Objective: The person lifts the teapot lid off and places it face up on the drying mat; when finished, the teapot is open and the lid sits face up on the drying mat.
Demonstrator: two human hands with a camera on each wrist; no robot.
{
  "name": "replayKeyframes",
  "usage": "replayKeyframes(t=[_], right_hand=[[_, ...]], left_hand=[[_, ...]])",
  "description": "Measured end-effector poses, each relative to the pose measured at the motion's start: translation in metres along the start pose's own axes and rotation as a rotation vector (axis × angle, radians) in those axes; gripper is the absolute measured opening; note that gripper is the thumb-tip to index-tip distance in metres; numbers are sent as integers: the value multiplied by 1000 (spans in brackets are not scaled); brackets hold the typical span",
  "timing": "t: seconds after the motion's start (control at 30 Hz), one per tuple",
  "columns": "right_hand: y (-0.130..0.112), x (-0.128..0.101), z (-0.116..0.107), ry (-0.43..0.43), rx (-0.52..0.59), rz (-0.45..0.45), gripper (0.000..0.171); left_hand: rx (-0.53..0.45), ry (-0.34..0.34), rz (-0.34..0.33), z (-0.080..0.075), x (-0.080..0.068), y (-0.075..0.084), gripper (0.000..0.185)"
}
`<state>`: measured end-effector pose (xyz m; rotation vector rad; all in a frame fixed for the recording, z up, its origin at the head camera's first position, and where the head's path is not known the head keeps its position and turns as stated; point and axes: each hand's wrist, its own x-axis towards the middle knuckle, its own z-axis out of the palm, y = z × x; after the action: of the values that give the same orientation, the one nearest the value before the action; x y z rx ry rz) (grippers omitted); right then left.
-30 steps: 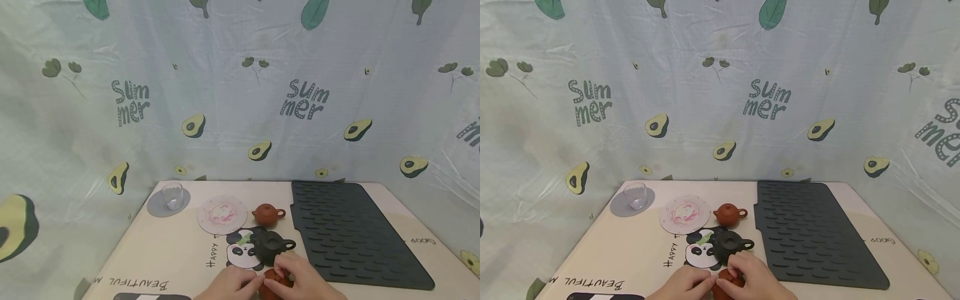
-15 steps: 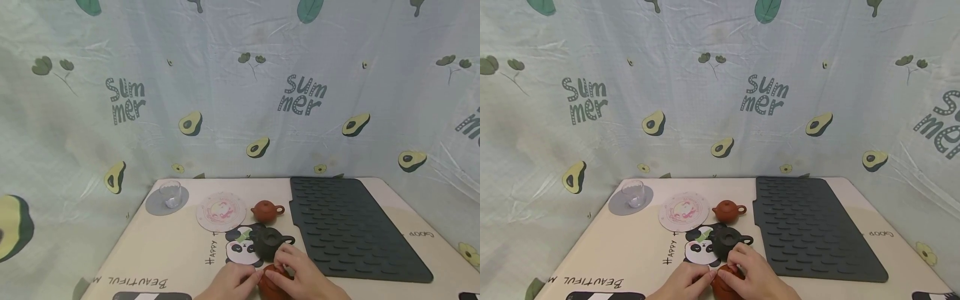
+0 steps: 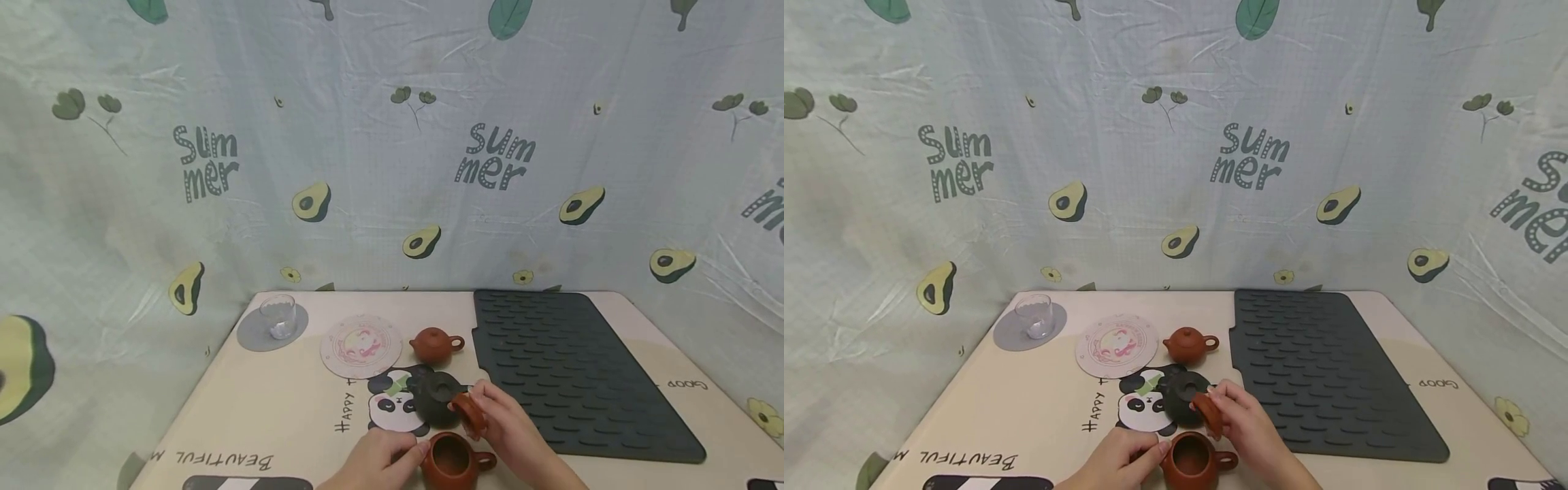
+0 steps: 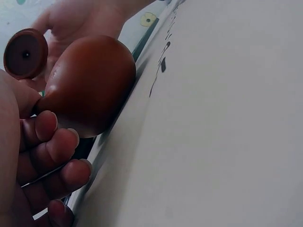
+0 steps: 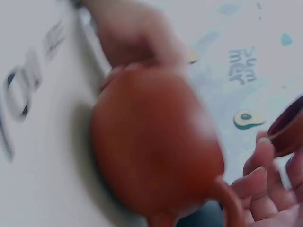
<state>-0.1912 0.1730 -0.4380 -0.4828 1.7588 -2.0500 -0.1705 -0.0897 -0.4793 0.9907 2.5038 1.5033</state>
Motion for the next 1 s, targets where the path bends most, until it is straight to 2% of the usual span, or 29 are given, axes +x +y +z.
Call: replayKeyframes(t=[0.1, 0.2, 0.3, 0.4, 0.57, 0.83, 1.0], right_hand=[[-3, -2, -6, -26, 274, 93, 30], [-5, -4, -11, 6, 482, 164, 29], [-7, -4, -15, 64, 608, 184, 27], [-8, -3, -20, 88, 659, 166, 31], [-9, -1, -25, 130, 642, 156, 36], [-3, 4, -23, 265, 421, 165, 44], [-3, 5, -20, 332, 323, 162, 51]], left_hand=[[1, 3, 10, 1, 0, -1, 40], [14, 7, 21, 1, 0, -1, 40], [21, 5, 14, 1, 0, 0, 40], [17, 0, -1, 0, -1, 1, 40], [21, 2, -12, -1, -1, 2, 39], [24, 18, 7, -1, -1, 3, 39], [27, 17, 10, -1, -1, 2, 40]])
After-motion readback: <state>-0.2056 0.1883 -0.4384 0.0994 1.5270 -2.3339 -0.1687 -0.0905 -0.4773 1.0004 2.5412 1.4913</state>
